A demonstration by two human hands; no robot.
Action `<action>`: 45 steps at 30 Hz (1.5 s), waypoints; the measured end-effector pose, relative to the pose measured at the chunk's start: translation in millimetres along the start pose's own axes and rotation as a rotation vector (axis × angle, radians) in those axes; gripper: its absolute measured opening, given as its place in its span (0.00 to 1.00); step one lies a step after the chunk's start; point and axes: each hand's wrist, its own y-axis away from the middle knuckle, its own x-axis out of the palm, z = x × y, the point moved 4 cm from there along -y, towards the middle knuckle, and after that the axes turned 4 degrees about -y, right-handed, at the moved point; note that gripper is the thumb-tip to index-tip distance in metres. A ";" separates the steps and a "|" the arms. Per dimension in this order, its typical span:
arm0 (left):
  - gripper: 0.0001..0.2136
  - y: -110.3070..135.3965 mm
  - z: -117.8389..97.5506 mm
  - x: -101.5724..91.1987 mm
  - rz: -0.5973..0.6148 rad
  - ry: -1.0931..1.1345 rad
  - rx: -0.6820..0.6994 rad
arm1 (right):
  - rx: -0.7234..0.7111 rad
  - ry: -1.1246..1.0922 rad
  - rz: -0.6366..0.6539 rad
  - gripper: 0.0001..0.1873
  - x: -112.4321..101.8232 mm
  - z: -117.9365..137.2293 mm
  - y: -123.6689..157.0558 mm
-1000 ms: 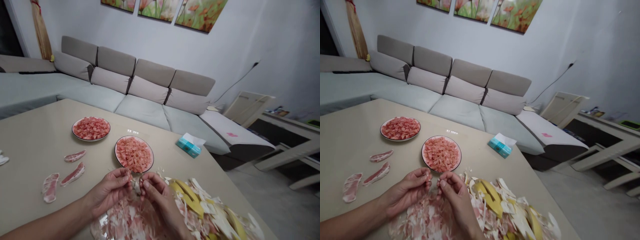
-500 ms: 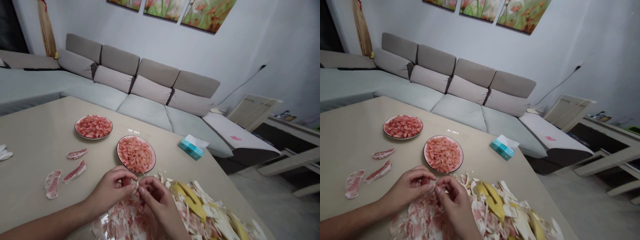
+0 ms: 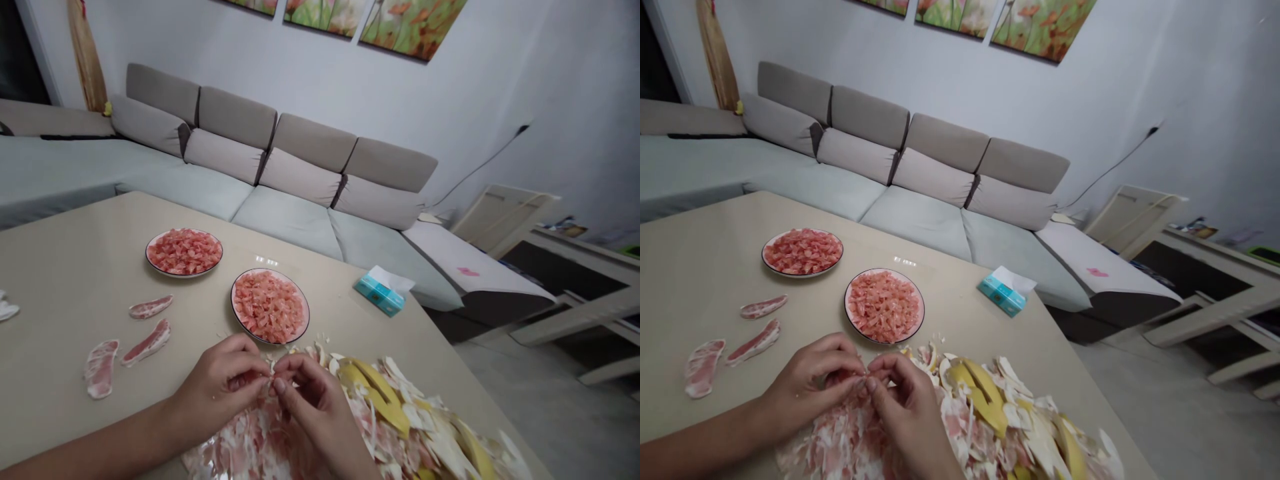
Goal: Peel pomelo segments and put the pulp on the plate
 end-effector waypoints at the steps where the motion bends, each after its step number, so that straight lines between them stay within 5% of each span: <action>1: 0.06 0.3 0.4 0.6 -0.004 -0.008 0.010 | 0.003 0.018 -0.007 0.13 -0.7 0.2 0.1; 11: 0.07 5.6 5.5 5.8 -0.073 -0.106 0.073 | -0.128 0.397 -0.059 0.05 2.4 8.1 4.1; 21: 0.04 -0.1 9.9 6.0 -0.123 -0.022 -0.061 | 0.001 0.015 -0.088 0.09 9.5 -19.7 -2.4; 29: 0.05 -10.6 25.3 -3.4 -0.215 0.081 -0.155 | -0.059 0.030 -0.155 0.14 7.4 -17.4 3.3; 36: 0.06 -13.5 16.0 -3.0 0.025 0.288 -0.223 | -0.032 0.016 -0.145 0.14 -3.6 -4.7 2.1; 45: 0.06 -8.2 5.4 -4.4 0.012 0.150 -0.100 | -0.099 0.150 -0.157 0.12 -2.3 -3.7 5.0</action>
